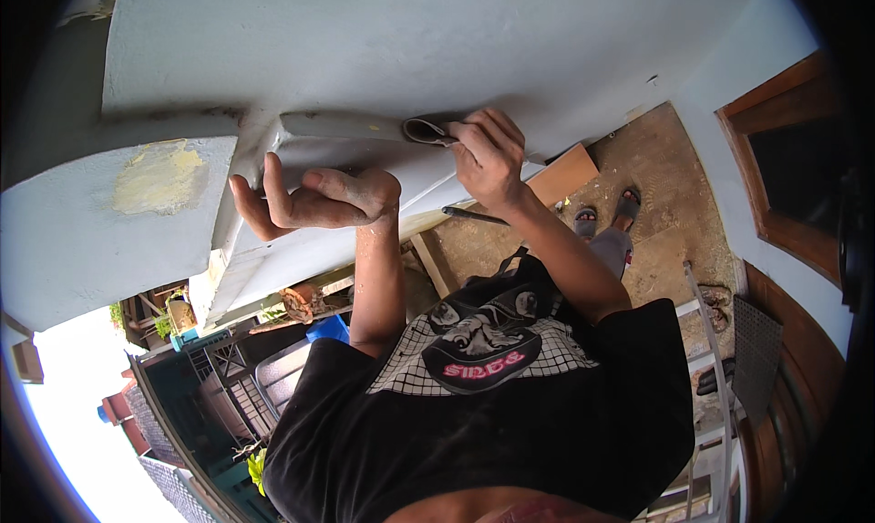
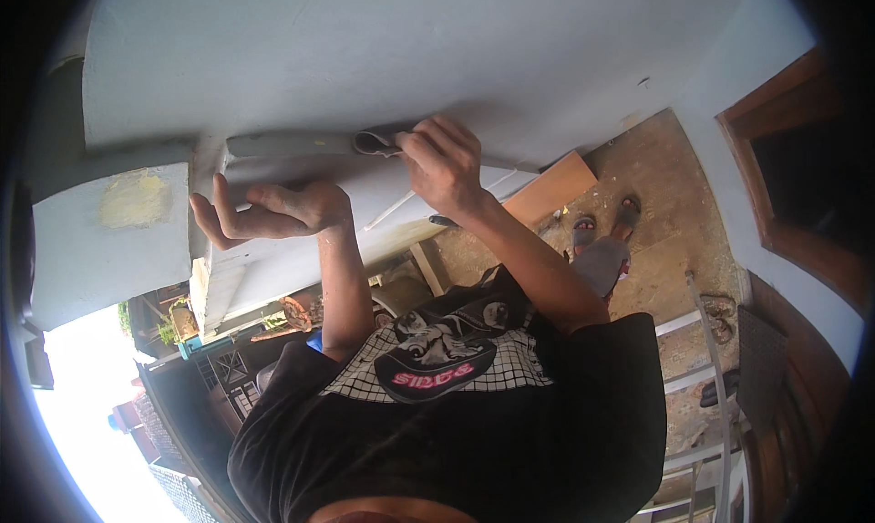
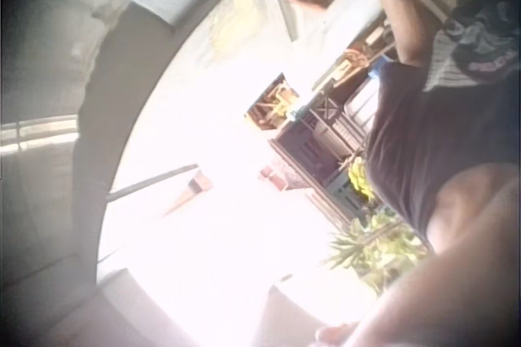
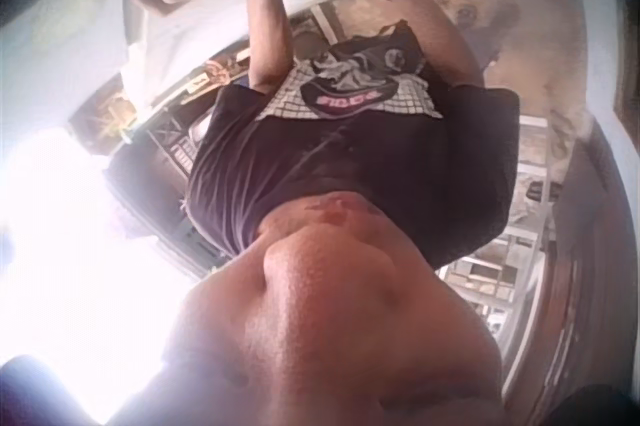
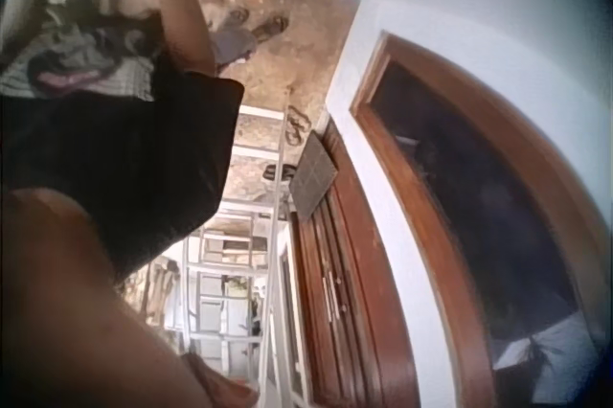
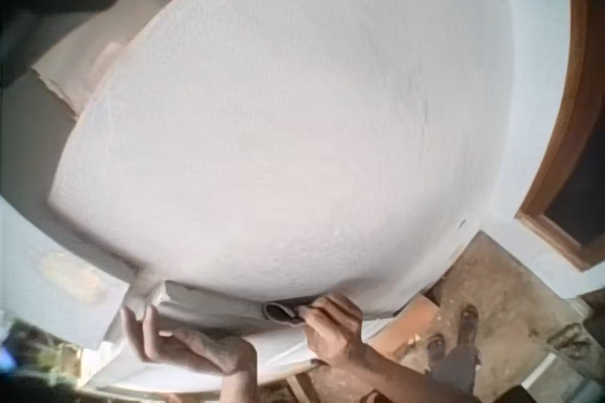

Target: The person kneels on a piece of cardboard and uses a sanding block to smooth a white painted wall. They repeatedly rub the sanding block against the wall surface, focusing on edges and flat areas.

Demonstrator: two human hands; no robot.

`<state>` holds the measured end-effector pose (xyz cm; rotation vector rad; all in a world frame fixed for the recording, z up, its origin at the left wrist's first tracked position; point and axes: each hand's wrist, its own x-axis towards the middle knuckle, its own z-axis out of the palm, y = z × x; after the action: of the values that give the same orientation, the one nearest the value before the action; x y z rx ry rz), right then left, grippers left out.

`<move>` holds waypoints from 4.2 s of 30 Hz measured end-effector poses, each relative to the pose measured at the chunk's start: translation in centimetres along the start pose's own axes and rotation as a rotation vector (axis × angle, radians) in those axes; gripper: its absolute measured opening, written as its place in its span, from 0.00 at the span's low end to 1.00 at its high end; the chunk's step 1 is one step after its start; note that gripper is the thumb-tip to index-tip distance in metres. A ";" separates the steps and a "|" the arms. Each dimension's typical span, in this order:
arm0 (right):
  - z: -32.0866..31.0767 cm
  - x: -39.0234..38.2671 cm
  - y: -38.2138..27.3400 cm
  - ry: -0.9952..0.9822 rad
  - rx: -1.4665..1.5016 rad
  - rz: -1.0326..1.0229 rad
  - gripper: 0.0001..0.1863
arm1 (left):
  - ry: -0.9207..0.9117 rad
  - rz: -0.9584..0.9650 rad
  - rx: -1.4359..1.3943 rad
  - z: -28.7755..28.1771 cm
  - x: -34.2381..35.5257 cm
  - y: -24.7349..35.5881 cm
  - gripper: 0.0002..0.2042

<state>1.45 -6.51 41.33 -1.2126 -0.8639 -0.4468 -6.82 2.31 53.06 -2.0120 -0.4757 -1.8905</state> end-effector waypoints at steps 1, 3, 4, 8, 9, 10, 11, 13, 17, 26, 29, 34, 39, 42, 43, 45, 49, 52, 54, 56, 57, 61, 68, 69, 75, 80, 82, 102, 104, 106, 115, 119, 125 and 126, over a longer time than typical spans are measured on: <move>-1.1 -3.2 1.5 -0.061 -0.028 0.075 0.10 | -0.012 -0.003 0.005 -0.4 0.2 0.1 0.20; -1.8 -4.9 2.5 -0.105 -0.023 0.130 0.11 | 0.040 -0.065 -0.124 -0.2 -0.4 0.3 0.20; -1.4 -4.0 1.9 -0.081 0.006 0.123 0.11 | 0.039 -0.097 -0.121 0.0 -0.7 0.4 0.20; 1.8 5.4 -4.1 0.095 0.117 -0.049 0.11 | 0.036 -0.142 -0.105 0.1 -0.6 0.9 0.20; 1.5 5.2 -4.0 0.087 0.120 -0.047 0.11 | 0.049 -0.149 -0.132 0.2 -0.7 0.9 0.20; 1.3 4.3 -3.5 0.068 0.132 -0.042 0.11 | 0.054 -0.146 -0.124 0.3 -0.7 0.7 0.20; 0.5 2.4 -2.0 0.012 0.068 -0.008 0.11 | 0.054 -0.141 -0.125 0.3 -0.8 0.6 0.20; -1.3 -3.0 1.5 -0.108 -0.051 0.110 0.10 | 0.022 -0.107 -0.086 -0.1 -0.7 0.3 0.20; -0.2 -0.9 -0.2 -0.027 0.067 0.064 0.11 | 0.059 -0.088 -0.078 0.0 -0.4 0.5 0.20; -1.8 -4.3 2.9 -0.138 -0.073 0.124 0.10 | 0.092 -0.048 -0.035 0.0 -0.1 -0.1 0.22; -1.6 -4.1 2.5 -0.096 -0.012 0.121 0.10 | 0.097 -0.115 -0.065 0.2 -0.3 0.2 0.22; 2.1 4.6 -3.3 0.104 0.177 -0.015 0.13 | 0.091 -0.154 -0.105 0.3 -0.1 0.6 0.22; -2.1 -5.1 3.0 -0.126 -0.062 0.144 0.11 | 0.094 -0.068 -0.012 0.0 0.1 -0.5 0.24; -1.3 -3.5 1.6 -0.094 0.063 0.112 0.13 | 0.082 -0.094 -0.004 0.0 0.0 -0.3 0.24; -0.4 -1.6 0.1 -0.058 0.118 0.095 0.13 | 0.087 -0.123 -0.030 0.2 0.1 0.2 0.23; 1.4 1.8 -2.0 0.061 0.152 0.037 0.10 | 0.074 -0.150 -0.018 0.7 0.3 0.9 0.22; -1.4 -5.4 3.7 -0.077 -0.041 0.150 0.08 | 0.052 -0.022 -0.006 0.3 0.5 -0.4 0.24; -2.1 -5.9 4.0 -0.108 -0.027 0.225 0.09 | 0.080 -0.069 -0.035 0.8 0.5 0.4 0.24; -1.6 -4.9 1.2 -0.103 0.088 0.255 0.10 | 0.066 -0.055 0.022 -1.0 1.2 0.8 0.24; -0.2 -1.2 -0.5 -0.018 0.107 0.086 0.13 | 0.060 -0.058 -0.042 1.1 0.2 0.3 0.23; -0.1 -1.4 0.0 -0.016 0.103 0.097 0.13 | 0.050 -0.039 -0.022 0.7 0.4 0.4 0.23; -2.3 -7.5 5.0 -0.116 -0.027 0.184 0.11 | 0.042 -0.028 0.014 0.5 0.8 0.1 0.24; -1.3 -2.5 0.9 -0.109 0.157 0.144 0.11 | 0.070 -0.041 0.080 0.5 0.1 -0.8 0.27; -0.7 -1.9 0.9 -0.087 0.139 0.140 0.12 | 0.064 -0.029 0.081 0.5 0.3 -0.7 0.27; -3.5 -9.0 6.4 -0.200 -0.068 0.258 0.10 | 0.047 -0.031 0.039 0.2 0.3 0.1 0.20; -0.1 0.9 -0.5 -0.038 0.088 0.064 0.10 | 0.053 -0.098 0.006 -0.2 -0.5 0.3 0.20; 1.2 6.0 -4.0 -0.002 0.105 -0.020 0.11 | 0.046 -0.163 0.004 -0.2 -0.3 1.1 0.20; 1.1 6.9 -4.5 -0.028 0.171 -0.070 0.10 | 0.021 -0.079 -0.021 -1.0 -1.1 1.0 0.18; 1.8 11.7 -6.8 0.002 0.205 -0.213 0.10 | -0.021 -0.085 0.021 -1.2 -1.0 1.5 0.19; 1.1 10.3 -6.4 -0.011 0.187 -0.163 0.10 | 0.025 -0.067 0.008 -0.8 -1.1 1.4 0.18; 1.8 12.5 -7.2 -0.040 0.181 -0.273 0.06 | 0.001 -0.073 0.053 -1.0 -1.4 1.2 0.20; -0.1 6.2 -4.1 -0.099 0.104 -0.093 0.06 | 0.040 -0.045 0.039 -0.5 -1.2 1.2 0.19; 2.1 13.1 -7.8 -0.036 0.215 -0.243 0.06 | 0.027 -0.098 -0.034 -0.9 -1.8 1.3 0.16; 2.0 13.0 -7.8 -0.033 0.218 -0.243 0.07 | 0.007 -0.099 -0.016 -1.1 -1.6 1.3 0.16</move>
<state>3.18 -5.29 56.46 -0.9213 -1.0654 -0.5141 -7.27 0.60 51.45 -2.0261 -0.5709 -1.9638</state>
